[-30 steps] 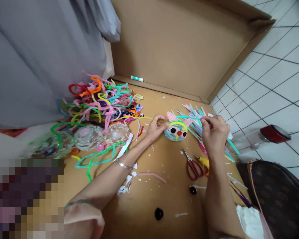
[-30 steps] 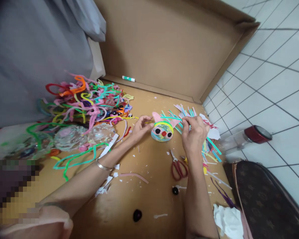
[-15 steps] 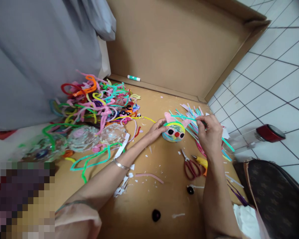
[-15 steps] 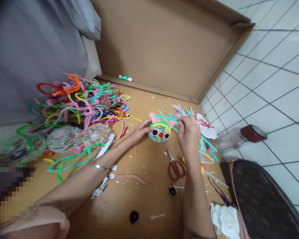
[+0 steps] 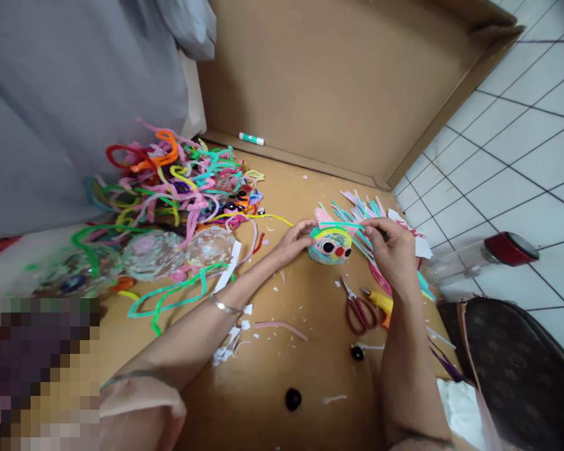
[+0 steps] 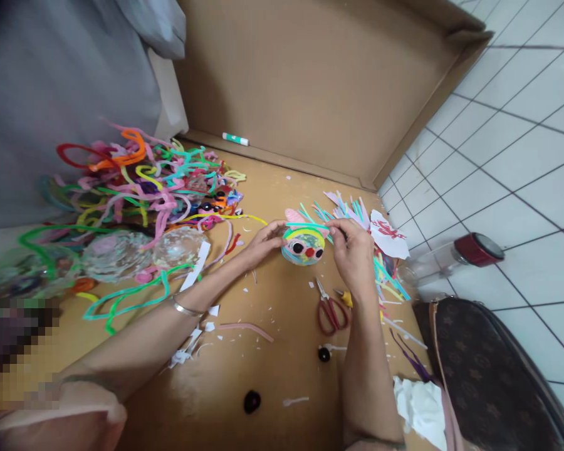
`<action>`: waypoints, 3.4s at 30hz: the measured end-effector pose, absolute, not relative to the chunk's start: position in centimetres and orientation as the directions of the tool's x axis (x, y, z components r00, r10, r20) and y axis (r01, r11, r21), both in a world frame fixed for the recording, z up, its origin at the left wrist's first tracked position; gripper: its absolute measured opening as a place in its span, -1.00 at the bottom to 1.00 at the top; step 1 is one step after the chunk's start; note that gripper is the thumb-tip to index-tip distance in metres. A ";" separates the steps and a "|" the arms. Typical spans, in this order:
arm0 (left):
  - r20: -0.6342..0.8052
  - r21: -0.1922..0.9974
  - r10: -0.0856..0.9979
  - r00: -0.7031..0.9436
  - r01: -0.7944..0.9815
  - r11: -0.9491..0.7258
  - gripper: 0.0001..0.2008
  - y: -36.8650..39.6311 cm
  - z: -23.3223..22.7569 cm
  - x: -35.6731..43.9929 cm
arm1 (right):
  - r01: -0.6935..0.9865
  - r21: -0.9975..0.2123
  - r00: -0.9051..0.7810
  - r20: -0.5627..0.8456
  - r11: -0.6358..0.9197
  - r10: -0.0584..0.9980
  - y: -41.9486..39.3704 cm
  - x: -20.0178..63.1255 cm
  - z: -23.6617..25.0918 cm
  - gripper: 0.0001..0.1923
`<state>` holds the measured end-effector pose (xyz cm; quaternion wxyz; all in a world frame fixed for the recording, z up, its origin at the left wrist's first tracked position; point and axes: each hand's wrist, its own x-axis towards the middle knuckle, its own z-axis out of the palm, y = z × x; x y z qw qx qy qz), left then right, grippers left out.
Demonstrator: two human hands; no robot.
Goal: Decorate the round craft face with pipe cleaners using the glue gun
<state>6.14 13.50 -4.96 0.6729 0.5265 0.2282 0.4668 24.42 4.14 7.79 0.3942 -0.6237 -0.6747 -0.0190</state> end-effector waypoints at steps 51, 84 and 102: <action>0.206 0.938 0.856 0.475 -0.344 -0.035 -0.47 12.9 -4.5 5.8 | 0.941 -0.312 0.022 0.438 0.129 0.899 4.5 24.3 6.8 -0.70; 0.208 0.932 0.873 0.440 -0.361 -0.040 -0.60 13.3 -4.8 6.0 | 0.990 -0.136 0.061 0.241 -0.028 0.969 4.3 22.9 7.9 -0.65; 0.229 0.936 0.897 0.378 -0.339 -0.096 -0.55 13.0 -4.4 6.0 | 0.961 -0.274 0.049 0.240 0.019 0.970 4.5 23.5 7.4 -0.67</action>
